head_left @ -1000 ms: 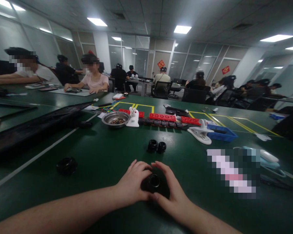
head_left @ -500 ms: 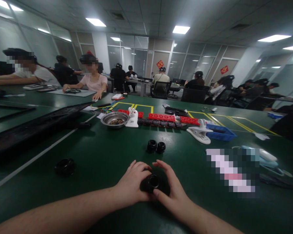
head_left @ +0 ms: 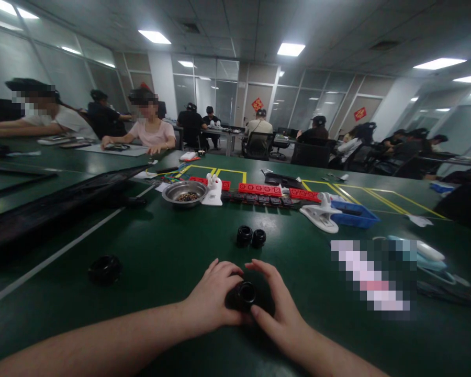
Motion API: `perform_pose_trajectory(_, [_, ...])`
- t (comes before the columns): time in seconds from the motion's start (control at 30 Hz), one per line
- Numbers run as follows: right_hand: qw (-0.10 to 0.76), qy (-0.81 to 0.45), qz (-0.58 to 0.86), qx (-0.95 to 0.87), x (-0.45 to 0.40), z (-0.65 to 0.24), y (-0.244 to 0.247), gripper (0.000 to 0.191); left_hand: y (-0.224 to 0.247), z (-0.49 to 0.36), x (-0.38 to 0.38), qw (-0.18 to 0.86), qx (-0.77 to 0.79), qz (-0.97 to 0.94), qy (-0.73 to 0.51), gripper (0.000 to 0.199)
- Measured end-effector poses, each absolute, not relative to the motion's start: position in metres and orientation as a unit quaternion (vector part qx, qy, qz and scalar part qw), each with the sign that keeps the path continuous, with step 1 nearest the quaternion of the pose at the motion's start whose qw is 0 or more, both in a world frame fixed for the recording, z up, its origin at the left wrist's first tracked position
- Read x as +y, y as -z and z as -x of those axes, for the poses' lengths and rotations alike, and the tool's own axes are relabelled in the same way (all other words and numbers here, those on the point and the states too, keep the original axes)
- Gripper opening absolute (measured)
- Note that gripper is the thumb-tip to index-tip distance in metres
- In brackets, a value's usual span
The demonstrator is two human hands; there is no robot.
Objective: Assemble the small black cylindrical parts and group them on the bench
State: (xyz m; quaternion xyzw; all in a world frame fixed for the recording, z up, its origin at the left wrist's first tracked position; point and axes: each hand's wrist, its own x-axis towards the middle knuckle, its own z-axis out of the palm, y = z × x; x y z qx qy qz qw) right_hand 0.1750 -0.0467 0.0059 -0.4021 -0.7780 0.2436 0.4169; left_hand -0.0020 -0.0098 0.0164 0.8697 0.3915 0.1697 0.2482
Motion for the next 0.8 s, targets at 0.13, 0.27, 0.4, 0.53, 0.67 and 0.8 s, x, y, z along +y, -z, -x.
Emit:
perform_pose_trajectory(0.13, [0.409,-0.238,0.424,-0.772,-0.0456,-0.1723,-0.0029,0.056,-0.0134,0.0017,-0.0088,0.245,0.394,-0.869,-0.173,0.043])
perform_pose_trajectory(0.27, [0.413,-0.218,0.438,-0.768,-0.0448,-0.1677,-0.0028,0.051,-0.0103,0.0008,-0.008,0.239,0.407,-0.864,-0.177,0.046])
perform_pose_trajectory(0.4, [0.428,-0.229,0.422,-0.766,-0.0454,-0.1683,-0.0044,0.048,-0.0134,0.0012,-0.0085,0.245,0.418,-0.854,-0.189,0.047])
perform_pose_trajectory(0.53, [0.42,-0.284,0.39,-0.769,-0.0467,-0.1717,-0.0062,0.048,-0.0145,0.0027,-0.0071,0.263,0.391,-0.864,-0.179,0.047])
perform_pose_trajectory(0.67, [0.419,-0.25,0.42,-0.765,-0.0472,-0.1714,-0.0053,0.054,-0.0103,0.0033,-0.0046,0.268,0.377,-0.871,-0.169,0.042])
perform_pose_trajectory(0.8, [0.395,-0.197,0.445,-0.779,-0.0482,-0.1709,-0.0041,0.046,-0.007,0.0028,-0.0034,0.262,0.379,-0.871,-0.169,0.043])
